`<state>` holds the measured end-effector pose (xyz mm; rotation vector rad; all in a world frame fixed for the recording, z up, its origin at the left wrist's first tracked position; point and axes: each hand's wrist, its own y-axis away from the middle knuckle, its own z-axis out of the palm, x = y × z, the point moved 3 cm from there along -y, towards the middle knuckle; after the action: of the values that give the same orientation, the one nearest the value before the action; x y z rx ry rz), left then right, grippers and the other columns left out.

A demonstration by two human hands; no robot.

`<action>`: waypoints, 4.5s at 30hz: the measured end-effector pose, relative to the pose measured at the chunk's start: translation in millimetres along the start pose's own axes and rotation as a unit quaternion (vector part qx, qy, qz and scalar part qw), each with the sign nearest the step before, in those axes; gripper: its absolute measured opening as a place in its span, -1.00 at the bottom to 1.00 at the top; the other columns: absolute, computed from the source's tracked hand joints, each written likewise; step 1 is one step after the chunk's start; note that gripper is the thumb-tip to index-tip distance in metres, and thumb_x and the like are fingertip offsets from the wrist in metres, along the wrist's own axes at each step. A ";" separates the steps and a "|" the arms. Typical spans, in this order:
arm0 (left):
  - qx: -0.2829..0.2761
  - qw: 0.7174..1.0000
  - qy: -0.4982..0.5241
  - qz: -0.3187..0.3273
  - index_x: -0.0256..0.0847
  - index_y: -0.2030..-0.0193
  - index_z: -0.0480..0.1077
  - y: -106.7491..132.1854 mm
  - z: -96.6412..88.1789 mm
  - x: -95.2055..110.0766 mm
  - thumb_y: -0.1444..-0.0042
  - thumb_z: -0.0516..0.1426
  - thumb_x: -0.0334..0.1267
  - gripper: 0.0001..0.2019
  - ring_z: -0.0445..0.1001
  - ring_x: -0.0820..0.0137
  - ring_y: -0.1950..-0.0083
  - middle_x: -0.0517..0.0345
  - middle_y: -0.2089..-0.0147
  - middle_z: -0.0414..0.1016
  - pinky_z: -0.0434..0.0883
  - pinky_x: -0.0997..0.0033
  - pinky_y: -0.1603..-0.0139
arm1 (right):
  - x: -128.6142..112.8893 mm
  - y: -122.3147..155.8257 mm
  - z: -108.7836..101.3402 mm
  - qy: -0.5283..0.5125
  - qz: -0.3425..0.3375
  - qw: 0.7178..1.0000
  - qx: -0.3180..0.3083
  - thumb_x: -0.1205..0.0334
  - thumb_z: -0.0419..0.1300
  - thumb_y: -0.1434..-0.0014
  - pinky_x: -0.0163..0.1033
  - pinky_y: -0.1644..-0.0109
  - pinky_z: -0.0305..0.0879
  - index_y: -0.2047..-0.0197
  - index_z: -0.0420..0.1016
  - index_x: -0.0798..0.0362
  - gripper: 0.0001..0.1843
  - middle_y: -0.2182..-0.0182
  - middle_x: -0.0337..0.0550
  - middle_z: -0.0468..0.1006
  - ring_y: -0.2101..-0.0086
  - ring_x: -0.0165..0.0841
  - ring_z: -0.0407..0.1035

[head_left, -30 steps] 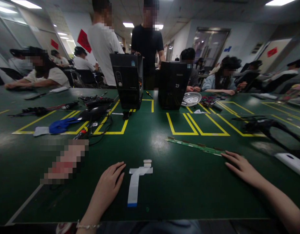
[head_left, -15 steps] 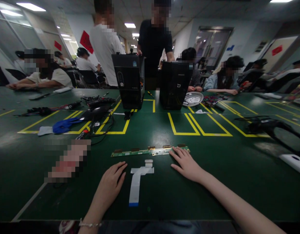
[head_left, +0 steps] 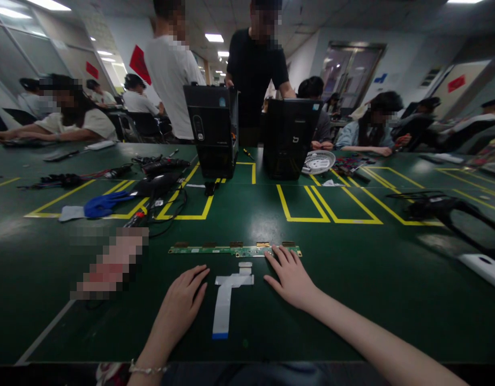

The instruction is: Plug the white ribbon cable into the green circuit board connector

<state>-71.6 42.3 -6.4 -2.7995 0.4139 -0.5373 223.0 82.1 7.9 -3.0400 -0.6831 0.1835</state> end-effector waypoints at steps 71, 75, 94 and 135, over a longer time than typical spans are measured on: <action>-0.180 0.977 -0.033 0.110 -0.42 -0.33 0.13 -43.5 35.7 129.2 -0.22 0.03 0.09 -0.30 0.13 0.00 -0.35 -0.29 -0.36 0.13 0.22 -0.03 -0.27 | 28.7 -3.8 -6.5 -0.096 -0.110 0.989 0.003 0.01 -0.04 -0.32 0.14 -0.33 -0.10 -0.34 0.14 -0.13 -0.46 -0.32 -0.12 0.12 -0.29 -0.15 -0.06; -0.176 0.977 -0.008 0.116 -0.33 -0.33 0.14 -47.3 31.8 124.3 -0.23 -0.01 0.12 -0.32 0.15 0.04 -0.35 -0.25 -0.36 0.15 0.24 0.02 -0.26 | 28.2 -4.1 -6.0 -0.103 -0.116 0.988 0.003 0.02 -0.02 -0.32 0.15 -0.34 -0.12 -0.34 0.13 -0.13 -0.46 -0.32 -0.13 0.11 -0.30 -0.15 -0.07; -0.144 0.987 -0.026 0.067 -0.45 -0.29 0.17 -45.9 46.0 136.0 -0.26 -0.03 0.05 -0.36 0.16 0.00 -0.34 -0.34 -0.34 0.16 0.27 0.00 -0.23 | 28.4 -3.9 -4.4 -0.097 -0.120 0.988 0.010 0.04 -0.01 -0.31 0.14 -0.34 -0.12 -0.33 0.15 -0.10 -0.45 -0.33 -0.11 0.11 -0.30 -0.15 -0.06; 0.011 0.999 -0.050 0.009 -0.21 -0.27 0.25 1.0 -4.8 -15.7 -0.30 -0.09 -0.11 -0.54 0.29 0.09 -0.27 -0.07 -0.21 0.36 0.30 -0.04 -0.21 | 22.0 -4.0 -12.2 -0.107 -0.114 0.988 0.002 -0.01 -0.03 -0.32 0.15 -0.36 -0.18 -0.39 -0.01 -0.11 -0.39 -0.35 -0.08 0.01 -0.33 -0.15 -0.18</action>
<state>-87.7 45.5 -7.4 -2.7836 0.4087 -0.3943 242.6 95.2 17.8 -2.9331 -1.0346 0.5083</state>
